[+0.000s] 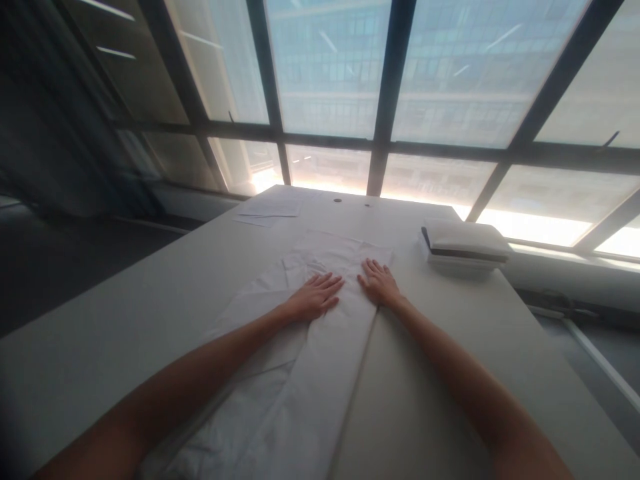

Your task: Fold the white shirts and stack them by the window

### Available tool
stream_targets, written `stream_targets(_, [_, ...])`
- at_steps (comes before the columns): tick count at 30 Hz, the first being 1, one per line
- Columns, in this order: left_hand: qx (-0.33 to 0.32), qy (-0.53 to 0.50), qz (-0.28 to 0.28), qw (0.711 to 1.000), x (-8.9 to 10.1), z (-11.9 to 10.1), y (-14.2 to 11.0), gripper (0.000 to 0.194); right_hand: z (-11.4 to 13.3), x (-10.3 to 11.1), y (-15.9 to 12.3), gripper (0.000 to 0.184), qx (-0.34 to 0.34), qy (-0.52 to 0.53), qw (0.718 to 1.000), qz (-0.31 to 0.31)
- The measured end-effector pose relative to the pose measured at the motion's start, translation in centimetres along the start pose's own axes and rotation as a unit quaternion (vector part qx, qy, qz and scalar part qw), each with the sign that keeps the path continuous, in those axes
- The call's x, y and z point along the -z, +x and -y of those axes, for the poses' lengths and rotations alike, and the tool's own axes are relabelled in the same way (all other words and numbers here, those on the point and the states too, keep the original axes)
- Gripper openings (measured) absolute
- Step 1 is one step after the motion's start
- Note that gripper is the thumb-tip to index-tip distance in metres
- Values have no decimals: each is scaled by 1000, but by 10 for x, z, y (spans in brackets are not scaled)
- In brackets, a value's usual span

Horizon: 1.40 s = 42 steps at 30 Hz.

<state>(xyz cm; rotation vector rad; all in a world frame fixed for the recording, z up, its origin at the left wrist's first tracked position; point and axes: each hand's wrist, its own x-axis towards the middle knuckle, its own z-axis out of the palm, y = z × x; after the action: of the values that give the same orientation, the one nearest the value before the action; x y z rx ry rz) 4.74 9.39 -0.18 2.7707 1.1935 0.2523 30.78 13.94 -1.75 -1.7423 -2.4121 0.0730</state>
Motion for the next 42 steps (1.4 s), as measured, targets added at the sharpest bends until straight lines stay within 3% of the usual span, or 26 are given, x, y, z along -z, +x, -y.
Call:
stream_targets(5, [11,1,-16,1000,-2,2,2,54,-27,6,-5,59,-61,-14,998,-11])
stream_targets(9, [2,10,-23,1000,-2,2,2,52,-16,15,-12,56,-74,3,993,-94])
stream_targets(11, [-4,16,-26,1000,-2,2,2,52,3,20,-17,56,-14,23,994,-107])
stream_targets(14, [-13,21,-37,999,-2,2,2,51,40,20,-35,63,91,52,994,-25])
stream_targets(21, [-14,12,-24,1000,-5,6,4,51,107,29,-126,79,216,91,970,64])
stream_targets(27, [-4,3,-11,1000,-5,10,8,52,148,52,-205,82,364,170,904,149])
stream_targets(31, [-1,-7,10,1000,-5,12,10,52,170,46,-240,62,466,180,854,141])
stream_targets(34, [3,-16,9,1000,-4,13,11,51,179,50,-241,53,511,204,824,137])
stream_targets(36, [3,-20,6,1000,-4,12,11,51,184,60,-232,56,506,232,817,148])
stream_targets(40, [-1,-21,-2,1000,-3,11,9,51,197,74,-210,67,409,244,867,148])
stream_targets(42, [-4,-16,-2,1000,-3,10,8,51,204,69,-206,69,416,236,867,142])
